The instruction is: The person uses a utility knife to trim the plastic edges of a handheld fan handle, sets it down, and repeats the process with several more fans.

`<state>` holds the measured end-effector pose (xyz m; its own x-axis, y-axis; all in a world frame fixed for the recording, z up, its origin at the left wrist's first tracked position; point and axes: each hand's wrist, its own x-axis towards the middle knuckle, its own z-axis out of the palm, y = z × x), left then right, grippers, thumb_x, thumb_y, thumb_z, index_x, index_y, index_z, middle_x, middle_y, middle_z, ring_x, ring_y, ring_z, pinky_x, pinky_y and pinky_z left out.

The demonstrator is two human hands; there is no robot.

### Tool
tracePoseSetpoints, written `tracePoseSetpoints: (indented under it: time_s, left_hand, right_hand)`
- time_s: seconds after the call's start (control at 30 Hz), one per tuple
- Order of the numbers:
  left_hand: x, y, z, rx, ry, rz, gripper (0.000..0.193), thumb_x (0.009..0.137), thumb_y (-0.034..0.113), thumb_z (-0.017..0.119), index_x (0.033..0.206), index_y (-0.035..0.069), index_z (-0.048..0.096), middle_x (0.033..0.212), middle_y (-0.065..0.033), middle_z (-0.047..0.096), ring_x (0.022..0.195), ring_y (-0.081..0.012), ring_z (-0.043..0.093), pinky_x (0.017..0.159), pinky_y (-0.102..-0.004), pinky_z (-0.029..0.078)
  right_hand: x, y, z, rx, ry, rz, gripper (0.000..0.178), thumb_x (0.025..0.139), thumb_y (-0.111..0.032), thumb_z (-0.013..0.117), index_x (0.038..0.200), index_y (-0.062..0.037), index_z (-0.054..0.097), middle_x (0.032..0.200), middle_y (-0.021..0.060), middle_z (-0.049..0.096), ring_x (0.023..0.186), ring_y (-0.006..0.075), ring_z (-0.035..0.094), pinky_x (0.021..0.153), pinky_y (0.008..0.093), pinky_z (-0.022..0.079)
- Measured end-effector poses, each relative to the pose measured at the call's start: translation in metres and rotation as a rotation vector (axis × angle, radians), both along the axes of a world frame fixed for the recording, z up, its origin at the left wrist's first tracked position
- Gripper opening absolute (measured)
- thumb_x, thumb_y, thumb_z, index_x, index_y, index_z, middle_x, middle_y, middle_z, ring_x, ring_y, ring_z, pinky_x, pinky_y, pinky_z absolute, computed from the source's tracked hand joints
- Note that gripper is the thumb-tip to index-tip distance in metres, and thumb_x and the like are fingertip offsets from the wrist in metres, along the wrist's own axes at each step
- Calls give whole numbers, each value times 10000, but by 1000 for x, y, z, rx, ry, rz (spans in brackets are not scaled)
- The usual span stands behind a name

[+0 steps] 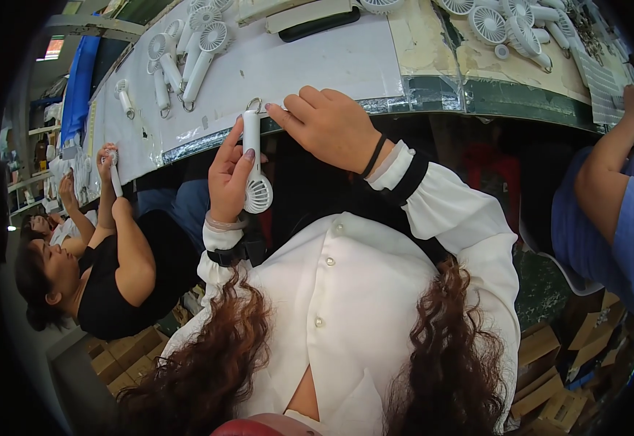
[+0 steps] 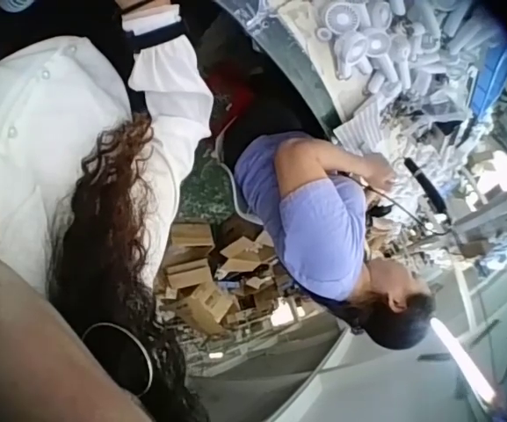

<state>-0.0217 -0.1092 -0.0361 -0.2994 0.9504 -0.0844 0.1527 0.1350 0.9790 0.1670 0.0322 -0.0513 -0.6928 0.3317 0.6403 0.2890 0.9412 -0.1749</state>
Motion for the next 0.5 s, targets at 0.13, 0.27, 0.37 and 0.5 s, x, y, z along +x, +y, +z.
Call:
tracePoseSetpoints:
  time_s: [0.13, 0.27, 0.37, 0.5]
  left_hand:
    - [1, 3, 2, -32, -88, 1, 548, 975, 31, 548, 1505, 60, 413, 908, -48, 665, 807, -67, 600, 725, -200, 468]
    - [-1, 2, 4, -63, -188, -32, 544, 985, 51, 526, 1512, 59, 392, 906, -75, 674, 748, -83, 608, 690, -211, 484]
    - [3, 6, 18, -81, -514, -112, 540, 1003, 95, 484, 1526, 65, 353, 931, -129, 677, 686, -120, 625, 619, -233, 512]
    - [7, 17, 28, -137, -716, -283, 541, 1031, 186, 415, 1543, 61, 294, 967, -198, 670, 648, -170, 643, 553, -264, 534]
  right_hand:
    - [-1, 3, 1, -106, 95, -66, 453, 800, -57, 673, 1249, -119, 657, 921, 28, 615, 791, 190, 607, 663, 292, 529]
    - [1, 9, 15, -476, 233, -96, 392, 867, -67, 676, 1257, -94, 650, 887, 38, 617, 765, 165, 597, 675, 274, 515]
    - [4, 15, 25, -841, 316, -7, 333, 923, -84, 663, 1255, -62, 643, 883, 27, 624, 763, 122, 584, 690, 256, 501]
    - [4, 26, 15, -1202, 258, 268, 292, 984, -148, 623, 1250, -28, 637, 924, -10, 629, 803, 51, 544, 717, 225, 476]
